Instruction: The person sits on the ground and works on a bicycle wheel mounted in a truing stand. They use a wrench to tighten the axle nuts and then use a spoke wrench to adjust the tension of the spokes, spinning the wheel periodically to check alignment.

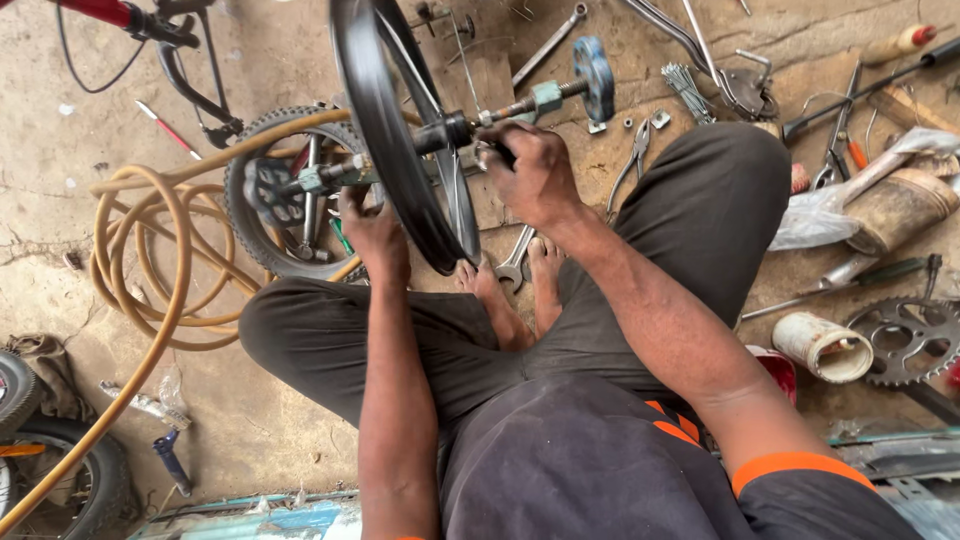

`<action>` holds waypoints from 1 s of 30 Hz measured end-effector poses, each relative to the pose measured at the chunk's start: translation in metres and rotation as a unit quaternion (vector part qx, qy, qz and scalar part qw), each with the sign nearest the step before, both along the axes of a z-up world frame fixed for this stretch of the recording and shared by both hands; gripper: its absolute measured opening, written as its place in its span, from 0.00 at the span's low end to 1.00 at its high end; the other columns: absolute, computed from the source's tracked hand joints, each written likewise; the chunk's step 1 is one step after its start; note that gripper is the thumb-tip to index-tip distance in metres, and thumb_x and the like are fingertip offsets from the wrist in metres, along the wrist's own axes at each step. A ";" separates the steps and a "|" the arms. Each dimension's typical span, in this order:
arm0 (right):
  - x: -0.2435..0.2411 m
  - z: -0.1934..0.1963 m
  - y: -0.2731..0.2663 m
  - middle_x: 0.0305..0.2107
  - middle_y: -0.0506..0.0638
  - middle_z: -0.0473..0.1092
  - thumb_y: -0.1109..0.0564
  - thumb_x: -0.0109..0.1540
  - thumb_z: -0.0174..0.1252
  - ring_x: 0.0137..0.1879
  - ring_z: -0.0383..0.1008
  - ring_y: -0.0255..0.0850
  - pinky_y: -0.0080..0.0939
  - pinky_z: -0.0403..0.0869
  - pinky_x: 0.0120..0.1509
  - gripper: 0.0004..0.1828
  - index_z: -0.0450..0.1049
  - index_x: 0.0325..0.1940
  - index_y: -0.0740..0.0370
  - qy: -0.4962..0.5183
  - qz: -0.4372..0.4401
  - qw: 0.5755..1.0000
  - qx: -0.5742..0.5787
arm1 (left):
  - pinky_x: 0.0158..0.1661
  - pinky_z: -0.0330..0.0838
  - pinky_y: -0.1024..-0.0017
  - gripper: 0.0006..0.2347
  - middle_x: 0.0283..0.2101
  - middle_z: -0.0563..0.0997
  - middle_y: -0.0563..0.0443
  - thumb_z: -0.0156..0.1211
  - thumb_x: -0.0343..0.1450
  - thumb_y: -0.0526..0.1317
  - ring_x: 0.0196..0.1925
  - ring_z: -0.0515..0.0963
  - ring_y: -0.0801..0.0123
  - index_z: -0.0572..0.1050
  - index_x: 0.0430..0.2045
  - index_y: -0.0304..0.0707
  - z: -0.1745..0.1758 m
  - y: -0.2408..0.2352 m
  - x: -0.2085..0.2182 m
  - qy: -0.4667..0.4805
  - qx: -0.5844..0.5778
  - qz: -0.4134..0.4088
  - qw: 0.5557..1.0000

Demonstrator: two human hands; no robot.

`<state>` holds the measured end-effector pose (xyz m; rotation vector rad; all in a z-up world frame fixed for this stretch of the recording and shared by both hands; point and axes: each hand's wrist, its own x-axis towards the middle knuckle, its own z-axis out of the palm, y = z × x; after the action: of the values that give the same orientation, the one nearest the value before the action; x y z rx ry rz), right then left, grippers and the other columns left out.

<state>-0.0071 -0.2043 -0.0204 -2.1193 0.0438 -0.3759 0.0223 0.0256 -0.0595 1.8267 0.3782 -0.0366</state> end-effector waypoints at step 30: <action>0.001 0.004 -0.006 0.41 0.58 0.78 0.65 0.64 0.64 0.44 0.82 0.41 0.38 0.81 0.45 0.10 0.78 0.50 0.68 0.066 0.042 0.996 0.039 | 0.32 0.78 0.75 0.20 0.38 0.79 0.48 0.41 0.81 0.50 0.35 0.82 0.70 0.75 0.50 0.32 -0.201 0.027 0.055 0.033 -0.397 -0.040 0.916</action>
<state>-0.0062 -0.2099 -0.0160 -2.0594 0.0447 -0.1816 0.0771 0.0530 -0.2605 1.0315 0.2747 -0.2711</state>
